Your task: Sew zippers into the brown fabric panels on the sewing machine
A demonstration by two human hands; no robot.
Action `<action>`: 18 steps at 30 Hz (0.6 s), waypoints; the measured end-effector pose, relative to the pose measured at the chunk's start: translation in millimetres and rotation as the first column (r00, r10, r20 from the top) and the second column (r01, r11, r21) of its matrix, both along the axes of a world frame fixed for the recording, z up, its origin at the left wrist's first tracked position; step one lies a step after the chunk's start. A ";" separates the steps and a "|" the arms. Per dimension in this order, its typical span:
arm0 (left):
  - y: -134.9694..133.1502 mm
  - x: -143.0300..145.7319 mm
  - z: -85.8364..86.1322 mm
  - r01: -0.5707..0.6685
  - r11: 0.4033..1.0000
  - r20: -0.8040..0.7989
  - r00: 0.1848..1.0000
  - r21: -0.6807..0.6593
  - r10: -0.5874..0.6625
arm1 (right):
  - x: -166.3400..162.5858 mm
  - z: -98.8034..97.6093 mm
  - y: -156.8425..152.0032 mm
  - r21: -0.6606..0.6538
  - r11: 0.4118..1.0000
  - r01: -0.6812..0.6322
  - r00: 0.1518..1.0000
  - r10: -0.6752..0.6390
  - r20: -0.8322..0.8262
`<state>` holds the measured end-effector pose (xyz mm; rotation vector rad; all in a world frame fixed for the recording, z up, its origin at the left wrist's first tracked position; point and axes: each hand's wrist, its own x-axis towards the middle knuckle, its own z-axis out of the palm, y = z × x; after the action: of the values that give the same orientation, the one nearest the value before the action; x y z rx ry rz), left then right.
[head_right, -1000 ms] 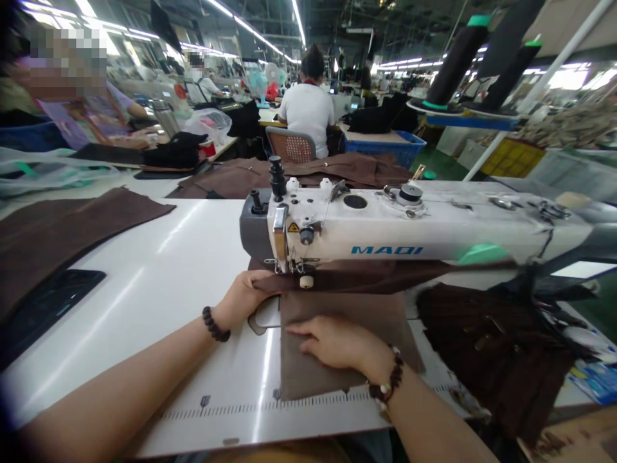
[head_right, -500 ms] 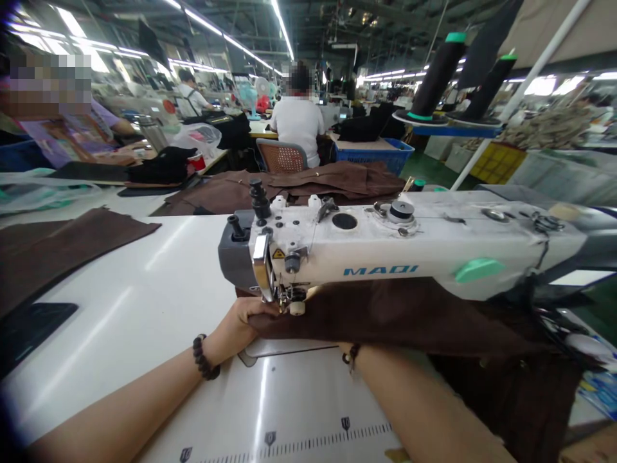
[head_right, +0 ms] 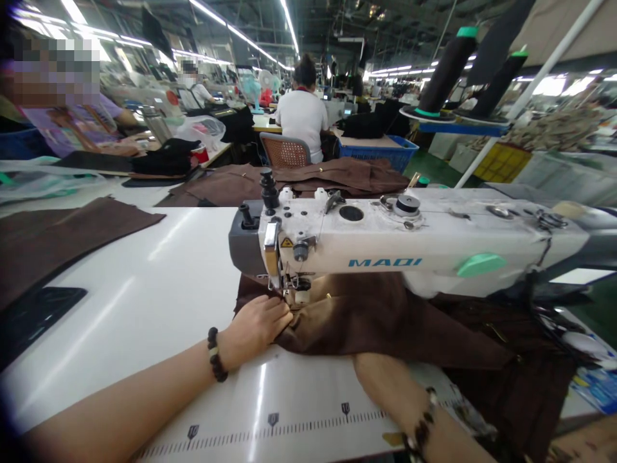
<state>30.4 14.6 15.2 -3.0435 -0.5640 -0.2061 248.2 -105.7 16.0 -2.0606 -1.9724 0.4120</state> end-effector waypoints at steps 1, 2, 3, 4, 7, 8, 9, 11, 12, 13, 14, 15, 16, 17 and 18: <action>0.6 1.3 -0.2 -0.010 1.000 -0.011 1.000 0.006 0.010 | 1.7 4.7 -9.5 -0.094 0.996 0.001 1.000 0.002 0.031; 1.4 2.4 -0.2 -0.024 1.000 -0.014 1.000 0.004 0.024 | 3.6 12.1 -19.1 -0.184 0.983 -0.021 0.999 0.030 0.043; 2.3 3.0 0.0 -0.038 0.999 -0.024 0.999 0.007 0.038 | 5.3 21.7 -27.7 -0.256 0.964 -0.079 0.996 0.087 0.024; 2.9 3.4 0.5 -0.052 0.999 -0.036 0.998 0.008 0.052 | 6.3 32.8 -34.1 -0.284 0.946 -0.159 0.987 0.157 -0.032; 0.3 3.0 3.8 -0.096 0.995 -0.067 0.993 -0.002 0.096 | 1.0 63.8 -30.4 -0.139 0.928 -0.346 0.919 0.305 -0.249; -2.3 2.1 5.8 -0.116 0.993 -0.074 0.991 -0.007 0.115 | -4.5 69.5 -20.9 -0.050 0.942 -0.331 0.912 0.306 -0.273; -5.6 0.8 8.4 -0.136 0.991 -0.080 0.988 -0.011 0.135 | -11.6 71.8 -8.4 0.047 0.953 -0.300 0.918 0.302 -0.256; -12.7 -3.3 16.0 -0.170 0.985 -0.088 0.982 -0.021 0.168 | -28.8 66.1 19.8 0.165 0.952 -0.257 0.952 0.279 -0.128; -15.7 -5.9 20.9 -0.181 0.983 -0.098 0.979 -0.043 0.176 | -37.5 59.4 32.7 0.191 0.945 -0.264 0.961 0.275 -0.035; -17.9 -8.6 26.4 -0.185 0.980 -0.111 0.978 -0.080 0.175 | -45.4 51.2 43.1 0.183 0.943 -0.278 0.961 0.274 0.046; -19.0 -11.2 32.1 -0.181 0.975 -0.124 0.978 -0.130 0.165 | -52.2 42.6 50.7 0.163 0.941 -0.296 0.953 0.281 0.108; -19.0 -13.3 37.4 -0.172 0.967 -0.134 0.980 -0.190 0.148 | -57.4 34.4 55.2 0.137 0.939 -0.317 0.943 0.296 0.151; -17.9 -14.9 41.8 -0.163 0.955 -0.142 0.981 -0.250 0.130 | -61.3 27.0 57.1 0.111 0.936 -0.334 0.934 0.312 0.176; -16.3 -15.8 44.7 -0.156 0.941 -0.148 0.982 -0.301 0.116 | -63.9 20.7 57.0 0.093 0.933 -0.347 0.926 0.325 0.191; -14.4 -16.0 45.8 -0.158 0.931 -0.151 0.982 -0.329 0.114 | -65.6 15.8 55.6 0.080 0.931 -0.357 0.920 0.336 0.200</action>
<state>14.4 0.2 60.9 -3.2914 -0.8823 0.1066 182.6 -50.2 31.7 -1.7314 -2.4214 0.1727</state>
